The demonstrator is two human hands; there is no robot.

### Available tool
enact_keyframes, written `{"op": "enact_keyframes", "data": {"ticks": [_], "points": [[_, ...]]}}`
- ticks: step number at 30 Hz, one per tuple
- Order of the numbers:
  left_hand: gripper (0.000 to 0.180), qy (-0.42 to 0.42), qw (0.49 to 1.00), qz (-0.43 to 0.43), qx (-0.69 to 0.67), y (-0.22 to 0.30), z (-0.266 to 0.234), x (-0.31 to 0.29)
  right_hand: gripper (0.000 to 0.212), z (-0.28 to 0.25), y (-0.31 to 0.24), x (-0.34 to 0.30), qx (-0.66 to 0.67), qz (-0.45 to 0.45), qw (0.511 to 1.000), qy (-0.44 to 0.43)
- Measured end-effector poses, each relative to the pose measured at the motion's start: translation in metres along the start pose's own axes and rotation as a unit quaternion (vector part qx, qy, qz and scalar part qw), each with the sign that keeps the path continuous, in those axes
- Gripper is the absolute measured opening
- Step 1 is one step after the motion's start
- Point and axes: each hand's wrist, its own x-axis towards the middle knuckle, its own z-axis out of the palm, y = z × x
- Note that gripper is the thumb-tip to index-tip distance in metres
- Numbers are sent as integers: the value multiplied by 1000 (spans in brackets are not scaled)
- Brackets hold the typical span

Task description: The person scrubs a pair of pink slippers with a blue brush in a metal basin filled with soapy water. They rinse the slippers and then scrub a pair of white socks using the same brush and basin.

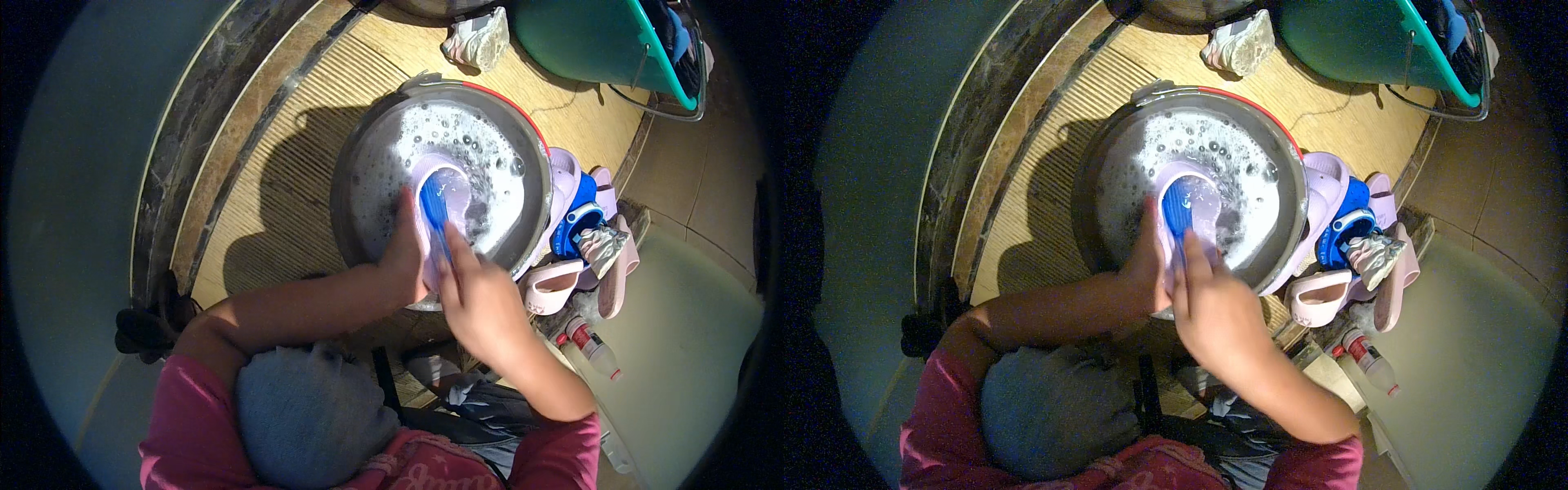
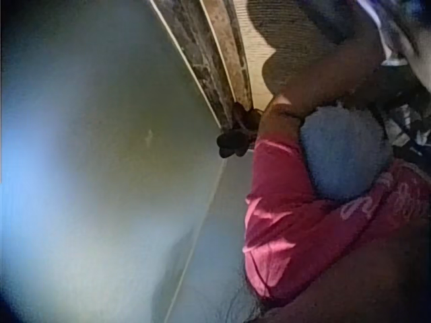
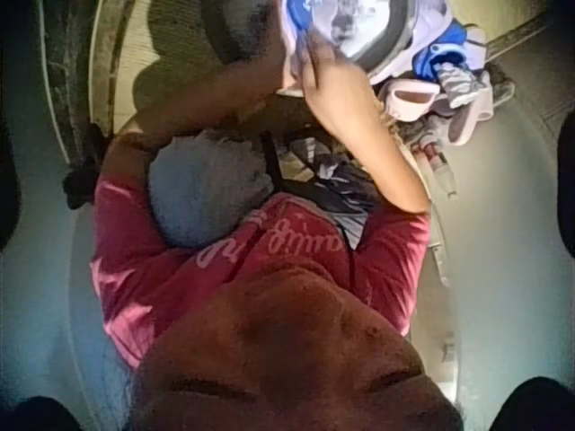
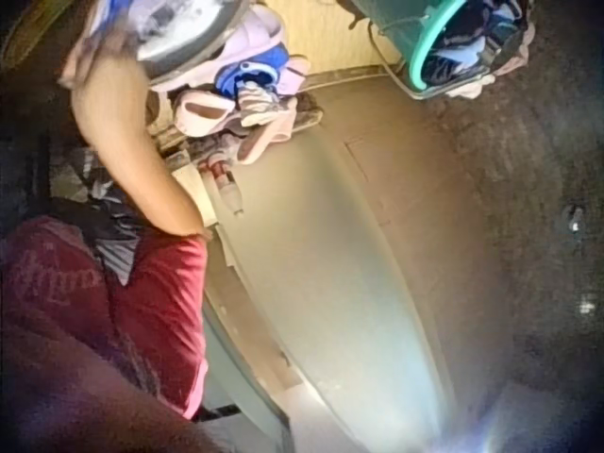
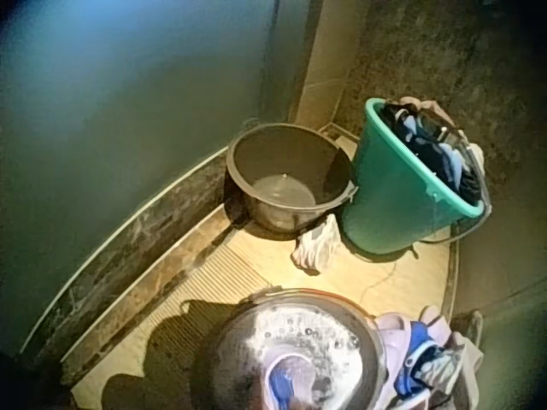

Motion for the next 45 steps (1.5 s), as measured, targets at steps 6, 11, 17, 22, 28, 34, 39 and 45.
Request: {"op": "enact_keyframes", "data": {"ticks": [6,11,17,22,28,34,39,45], "points": [[98,-2,1000,15,-15,-1,7,1,54,-18,-1,-41,-62,-12,997,-49],[83,-10,998,9,-62,-1,8,9,40,16,16,66,-12,47,999,3],[86,-22,996,64,-54,-10,-10,25,41,18,14,66,-28,33,999,-19],[93,-10,999,12,-46,-1,0,7,48,-25,3,-35,-88,9,992,-92],[79,-12,995,35,-93,-2,3,9,46,-3,16,20,-81,50,991,-90],[70,-52,992,78,-80,0,8,11,35,41,26,97,-107,46,993,-10],[82,-39,997,46,-55,4,12,-3,44,24,25,50,-102,-36,991,78],[78,-56,994,47,-82,4,8,-2,49,-31,3,-41,-181,-6,983,-14]]}}
